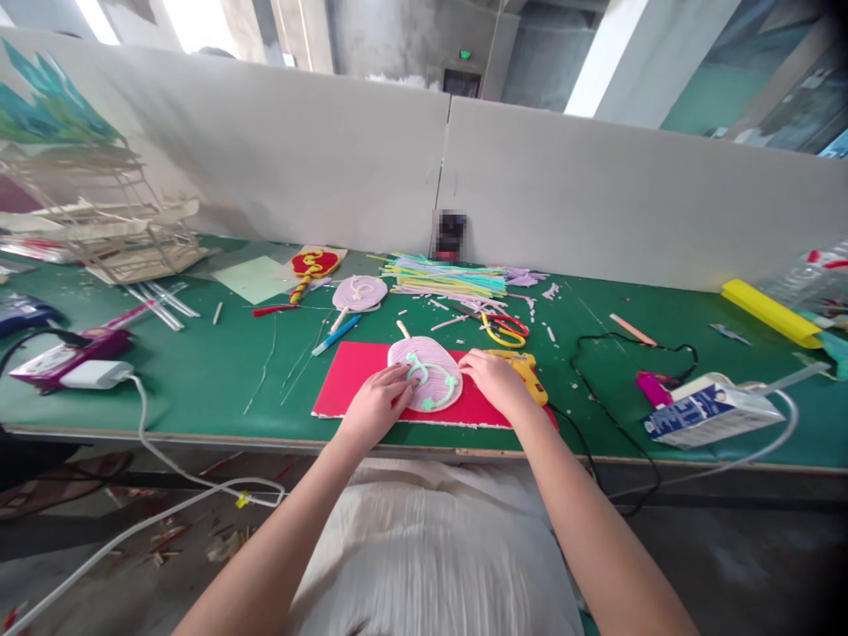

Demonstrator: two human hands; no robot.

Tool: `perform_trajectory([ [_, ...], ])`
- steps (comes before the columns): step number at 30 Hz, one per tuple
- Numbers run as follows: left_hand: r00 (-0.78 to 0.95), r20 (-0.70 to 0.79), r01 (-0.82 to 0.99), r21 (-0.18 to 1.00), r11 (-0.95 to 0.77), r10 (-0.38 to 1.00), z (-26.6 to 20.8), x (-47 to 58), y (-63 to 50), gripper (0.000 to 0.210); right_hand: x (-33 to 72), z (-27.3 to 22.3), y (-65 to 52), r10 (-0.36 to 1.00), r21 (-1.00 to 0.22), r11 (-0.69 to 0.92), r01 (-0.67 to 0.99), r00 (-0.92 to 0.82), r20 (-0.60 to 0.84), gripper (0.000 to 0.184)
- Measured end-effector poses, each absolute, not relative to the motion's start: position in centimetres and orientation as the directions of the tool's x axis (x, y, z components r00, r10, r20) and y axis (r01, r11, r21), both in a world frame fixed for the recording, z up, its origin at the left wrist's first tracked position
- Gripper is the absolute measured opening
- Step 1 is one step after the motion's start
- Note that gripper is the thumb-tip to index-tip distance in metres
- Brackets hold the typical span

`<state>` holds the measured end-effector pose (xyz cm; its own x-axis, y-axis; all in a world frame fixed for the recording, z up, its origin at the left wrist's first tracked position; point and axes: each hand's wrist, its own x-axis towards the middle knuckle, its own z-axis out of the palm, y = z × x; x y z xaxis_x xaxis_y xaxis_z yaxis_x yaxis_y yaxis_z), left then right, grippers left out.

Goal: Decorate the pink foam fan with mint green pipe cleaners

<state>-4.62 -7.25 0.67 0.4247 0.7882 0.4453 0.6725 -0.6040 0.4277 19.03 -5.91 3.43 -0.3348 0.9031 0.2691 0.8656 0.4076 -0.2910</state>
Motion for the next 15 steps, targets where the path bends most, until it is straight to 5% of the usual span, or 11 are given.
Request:
perform_trajectory([
  [15, 0.425, 0.447, 0.675, 0.423, -0.605, 0.787, 0.59, -4.62, -7.19, 0.033, 19.06, 3.37, -5.94, 0.913, -0.296, 0.383, 0.875, -0.309, 0.266, 0.015],
])
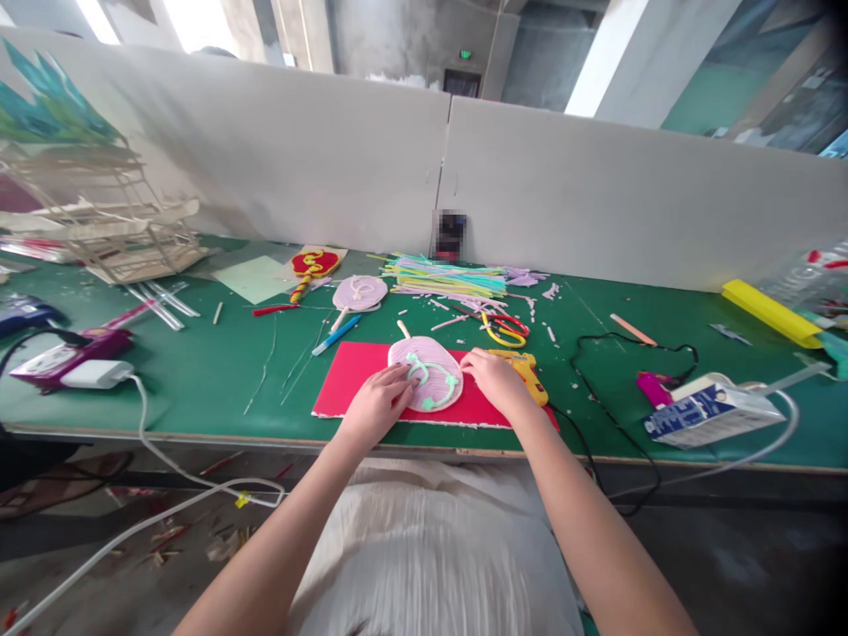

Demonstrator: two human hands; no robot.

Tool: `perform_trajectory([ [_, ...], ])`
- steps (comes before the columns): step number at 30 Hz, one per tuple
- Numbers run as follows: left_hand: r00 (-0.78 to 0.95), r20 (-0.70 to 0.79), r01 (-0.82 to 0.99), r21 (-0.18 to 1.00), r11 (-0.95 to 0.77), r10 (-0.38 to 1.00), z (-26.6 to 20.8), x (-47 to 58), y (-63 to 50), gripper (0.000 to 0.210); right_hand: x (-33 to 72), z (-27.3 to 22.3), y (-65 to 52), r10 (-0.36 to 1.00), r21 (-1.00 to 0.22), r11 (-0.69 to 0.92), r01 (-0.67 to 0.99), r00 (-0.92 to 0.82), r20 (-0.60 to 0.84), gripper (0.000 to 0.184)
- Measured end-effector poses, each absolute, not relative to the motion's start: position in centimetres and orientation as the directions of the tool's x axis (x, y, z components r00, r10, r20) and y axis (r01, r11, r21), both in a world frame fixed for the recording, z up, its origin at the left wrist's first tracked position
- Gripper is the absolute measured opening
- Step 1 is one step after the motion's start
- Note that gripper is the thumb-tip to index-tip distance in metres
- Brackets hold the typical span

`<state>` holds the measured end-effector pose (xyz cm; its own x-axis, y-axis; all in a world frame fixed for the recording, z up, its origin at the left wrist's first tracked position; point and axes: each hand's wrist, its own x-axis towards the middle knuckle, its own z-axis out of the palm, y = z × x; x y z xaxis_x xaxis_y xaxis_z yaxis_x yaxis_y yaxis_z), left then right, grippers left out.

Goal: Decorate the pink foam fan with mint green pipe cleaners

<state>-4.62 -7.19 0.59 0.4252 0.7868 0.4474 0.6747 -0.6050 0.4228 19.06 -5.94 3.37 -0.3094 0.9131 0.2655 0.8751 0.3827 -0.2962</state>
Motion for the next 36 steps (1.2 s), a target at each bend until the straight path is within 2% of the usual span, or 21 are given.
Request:
perform_trajectory([
  [7, 0.424, 0.434, 0.672, 0.437, -0.597, 0.795, 0.6, -4.6, -7.2, 0.033, 19.6, 3.4, -6.0, 0.931, -0.407, 0.354, 0.842, -0.275, 0.241, 0.02],
  [10, 0.425, 0.433, 0.673, 0.437, -0.597, 0.795, 0.6, -4.6, -7.2, 0.032, 20.2, 3.8, -6.3, 0.926, -0.399, 0.349, 0.848, -0.247, 0.285, 0.017],
  [12, 0.426, 0.428, 0.675, 0.437, -0.595, 0.797, 0.6, -4.6, -7.3, 0.032, 20.9, 4.2, -6.7, 0.926, -0.375, 0.295, 0.879, -0.167, 0.337, 0.014],
  [16, 0.419, 0.423, 0.673, 0.45, -0.588, 0.803, 0.5, -4.7, -7.2, 0.031, 23.2, 5.1, -7.8, 0.916, -0.346, -0.024, 0.938, 0.159, 0.367, 0.013],
  [19, 0.417, 0.428, 0.675, 0.445, -0.589, 0.802, 0.5, -4.7, -7.2, 0.031, 24.7, 5.2, -8.5, 0.877, -0.292, -0.317, 0.902, 0.396, 0.272, 0.028],
  [21, 0.421, 0.435, 0.678, 0.432, -0.595, 0.796, 0.5, -4.7, -7.2, 0.03, 25.0, 5.0, -8.8, 0.862, -0.26, -0.423, 0.868, 0.474, 0.18, 0.041],
  [24, 0.432, 0.448, 0.683, 0.405, -0.608, 0.783, 0.5, -4.7, -7.2, 0.03, 24.4, 4.2, -8.9, 0.875, -0.231, -0.448, 0.864, 0.477, 0.089, 0.053],
  [29, 0.441, 0.44, 0.689, 0.392, -0.609, 0.782, 0.5, -4.7, -7.6, 0.031, 23.0, 2.8, -8.4, 0.868, -0.179, -0.431, 0.885, 0.46, 0.186, 0.042],
  [36, 0.35, 0.415, 0.71, 0.468, -0.526, 0.84, 1.0, -4.6, -7.9, 0.035, 23.2, 3.3, -8.6, 0.802, -0.327, -0.482, 0.813, 0.56, 0.209, 0.038],
])
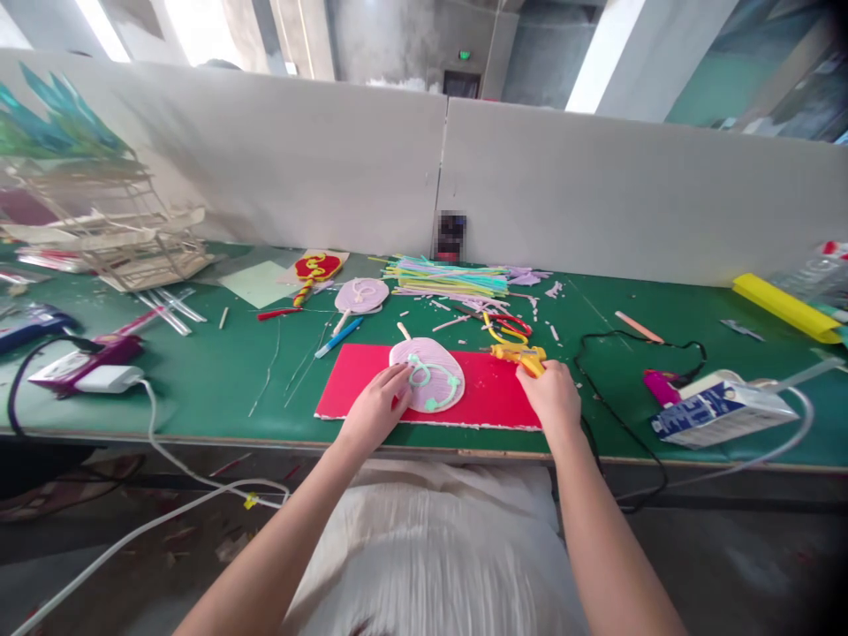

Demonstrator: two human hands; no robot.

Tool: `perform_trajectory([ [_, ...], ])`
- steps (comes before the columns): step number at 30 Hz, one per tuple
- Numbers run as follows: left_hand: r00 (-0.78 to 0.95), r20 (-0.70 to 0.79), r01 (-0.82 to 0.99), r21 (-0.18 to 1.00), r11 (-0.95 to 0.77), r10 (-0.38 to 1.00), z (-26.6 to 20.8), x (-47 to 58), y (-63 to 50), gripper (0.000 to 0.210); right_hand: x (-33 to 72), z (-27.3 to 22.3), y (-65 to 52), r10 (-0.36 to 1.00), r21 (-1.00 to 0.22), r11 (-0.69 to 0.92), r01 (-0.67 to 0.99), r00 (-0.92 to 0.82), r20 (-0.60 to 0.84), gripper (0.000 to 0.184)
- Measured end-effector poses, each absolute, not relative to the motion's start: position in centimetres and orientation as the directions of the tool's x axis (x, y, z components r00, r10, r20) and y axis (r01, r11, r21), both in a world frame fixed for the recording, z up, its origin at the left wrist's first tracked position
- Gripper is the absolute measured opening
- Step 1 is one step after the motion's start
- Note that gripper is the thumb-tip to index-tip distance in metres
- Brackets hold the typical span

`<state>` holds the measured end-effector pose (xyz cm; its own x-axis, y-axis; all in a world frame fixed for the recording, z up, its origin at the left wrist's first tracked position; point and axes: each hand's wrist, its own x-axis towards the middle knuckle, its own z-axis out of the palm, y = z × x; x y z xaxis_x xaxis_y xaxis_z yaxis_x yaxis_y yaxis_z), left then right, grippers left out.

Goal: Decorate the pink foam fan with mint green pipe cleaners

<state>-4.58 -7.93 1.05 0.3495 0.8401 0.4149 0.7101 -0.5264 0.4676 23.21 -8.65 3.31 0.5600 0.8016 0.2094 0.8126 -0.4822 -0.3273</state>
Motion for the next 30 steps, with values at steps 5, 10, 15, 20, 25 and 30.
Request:
perform_trajectory([
  [5, 0.309, 0.397, 0.706, 0.513, -0.489, 0.864, 1.2, -4.4, -7.2, 0.031, 22.1, 3.9, -8.9, 0.836, -0.423, -0.395, 0.815, 0.51, 0.202, 0.04],
  [10, 0.293, 0.392, 0.716, 0.514, -0.472, 0.872, 1.4, -3.7, -6.1, 0.031, 20.0, 3.3, -8.7, 0.919, -0.418, -0.214, 0.883, 0.327, 0.221, 0.042],
  [15, 0.288, 0.353, 0.666, 0.594, -0.451, 0.89, 1.0, -3.3, -5.2, 0.032, 18.9, 3.0, -8.8, 0.952, -0.306, -0.102, 0.947, 0.182, 0.245, 0.039],
  [20, 0.347, 0.388, 0.617, 0.591, -0.52, 0.854, 0.5, -3.4, -5.1, 0.031, 18.8, 3.3, -8.9, 0.946, -0.266, -0.041, 0.963, 0.123, 0.301, 0.033],
  [25, 0.36, 0.429, 0.591, 0.582, -0.559, 0.828, 0.4, -3.5, -5.1, 0.029, 18.6, 3.3, -8.8, 0.948, -0.26, -0.008, 0.965, 0.091, 0.306, 0.027],
  [30, 0.38, 0.445, 0.573, 0.575, -0.584, 0.811, 0.3, -3.6, -5.0, 0.028, 18.8, 2.9, -8.6, 0.947, -0.261, 0.005, 0.965, 0.08, 0.312, 0.023],
])
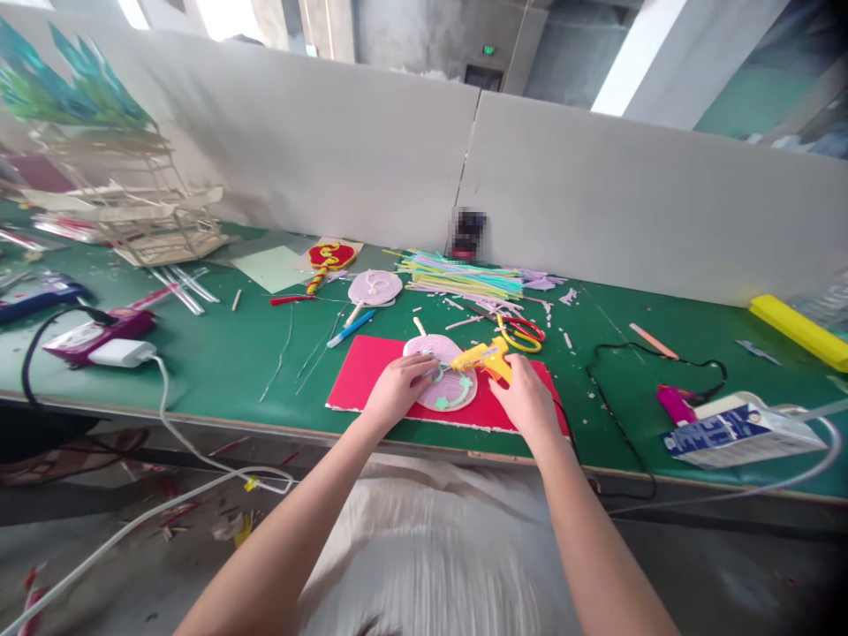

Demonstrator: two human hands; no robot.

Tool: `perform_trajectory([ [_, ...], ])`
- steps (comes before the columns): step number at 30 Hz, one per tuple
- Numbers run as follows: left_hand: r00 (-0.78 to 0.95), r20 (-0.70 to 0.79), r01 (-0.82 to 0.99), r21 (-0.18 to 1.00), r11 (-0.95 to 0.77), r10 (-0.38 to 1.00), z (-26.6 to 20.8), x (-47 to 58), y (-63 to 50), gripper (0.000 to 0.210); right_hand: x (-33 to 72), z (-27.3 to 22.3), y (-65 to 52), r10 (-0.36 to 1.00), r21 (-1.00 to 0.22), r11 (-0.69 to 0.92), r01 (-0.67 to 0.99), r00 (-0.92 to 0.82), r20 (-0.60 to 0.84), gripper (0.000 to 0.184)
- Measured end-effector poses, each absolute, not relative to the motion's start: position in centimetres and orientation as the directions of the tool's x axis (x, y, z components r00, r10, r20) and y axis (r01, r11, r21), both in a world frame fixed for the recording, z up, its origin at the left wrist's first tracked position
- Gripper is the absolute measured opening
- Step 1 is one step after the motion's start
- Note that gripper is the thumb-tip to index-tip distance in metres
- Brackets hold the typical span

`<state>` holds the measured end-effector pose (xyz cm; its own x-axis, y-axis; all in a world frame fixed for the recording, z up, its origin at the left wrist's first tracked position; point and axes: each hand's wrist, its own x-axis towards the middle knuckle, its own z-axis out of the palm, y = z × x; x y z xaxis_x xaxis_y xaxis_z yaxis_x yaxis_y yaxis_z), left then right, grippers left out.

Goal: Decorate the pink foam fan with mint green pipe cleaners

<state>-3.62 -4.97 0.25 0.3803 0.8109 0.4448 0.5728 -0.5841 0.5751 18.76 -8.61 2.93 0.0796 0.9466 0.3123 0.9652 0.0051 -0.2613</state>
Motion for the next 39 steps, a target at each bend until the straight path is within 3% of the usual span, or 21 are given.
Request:
perform_trajectory([
  [11, 0.403, 0.448, 0.596, 0.533, -0.6, 0.798, -0.01, -3.58, -4.97, 0.029, 19.21, 2.3, -8.46, 0.937, -0.289, 0.072, 0.955, 0.035, 0.347, 0.021],
  [39, 0.414, 0.435, 0.642, 0.483, -0.595, 0.8, 0.33, -3.46, -5.17, 0.026, 19.17, 2.48, -8.94, 0.939, -0.315, 0.069, 0.947, 0.046, 0.342, 0.022],
])
